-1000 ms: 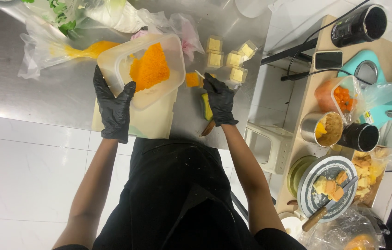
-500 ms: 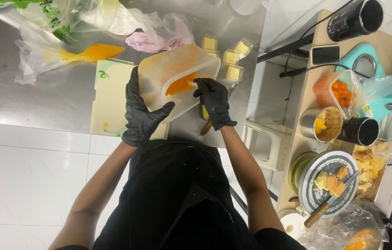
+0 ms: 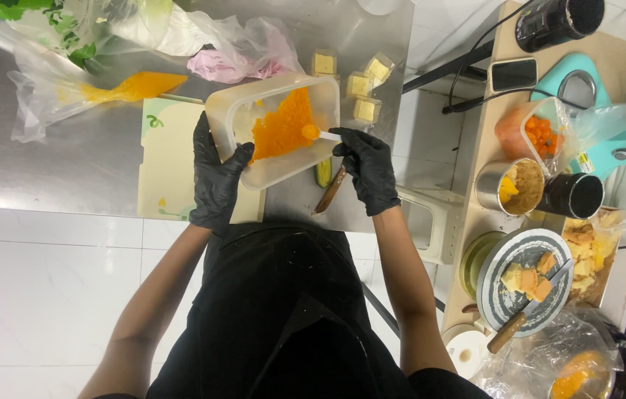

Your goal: The person is filling pastry shells with a yellow filling using a piping bag and then adding toppings including shredded ingredients and orange flakes.

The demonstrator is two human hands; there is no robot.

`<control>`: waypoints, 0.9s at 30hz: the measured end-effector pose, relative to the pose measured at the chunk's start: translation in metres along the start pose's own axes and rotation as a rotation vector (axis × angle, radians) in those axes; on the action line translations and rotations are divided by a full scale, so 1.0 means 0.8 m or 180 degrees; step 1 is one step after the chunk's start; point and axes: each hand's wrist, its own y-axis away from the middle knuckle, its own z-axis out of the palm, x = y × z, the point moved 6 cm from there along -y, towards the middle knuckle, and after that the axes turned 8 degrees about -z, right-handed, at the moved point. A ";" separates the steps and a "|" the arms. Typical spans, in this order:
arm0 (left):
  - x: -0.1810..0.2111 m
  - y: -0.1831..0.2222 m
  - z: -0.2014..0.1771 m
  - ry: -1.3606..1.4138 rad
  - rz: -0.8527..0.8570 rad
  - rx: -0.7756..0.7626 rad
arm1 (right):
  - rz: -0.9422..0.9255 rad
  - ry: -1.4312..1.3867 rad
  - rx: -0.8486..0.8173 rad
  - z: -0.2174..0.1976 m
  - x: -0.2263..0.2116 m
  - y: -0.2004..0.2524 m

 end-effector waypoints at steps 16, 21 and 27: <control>-0.024 -0.016 -0.051 0.0245 -0.0490 0.0432 | -0.1015 0.1744 0.0504 -0.121 0.088 -0.022; -0.041 -0.019 -0.075 0.0283 -0.0111 0.0435 | -0.2728 0.2596 0.0069 -0.104 0.058 0.018; -0.044 -0.012 -0.078 0.0477 -0.0425 0.0102 | -0.0769 0.0611 0.0285 -0.074 0.036 0.036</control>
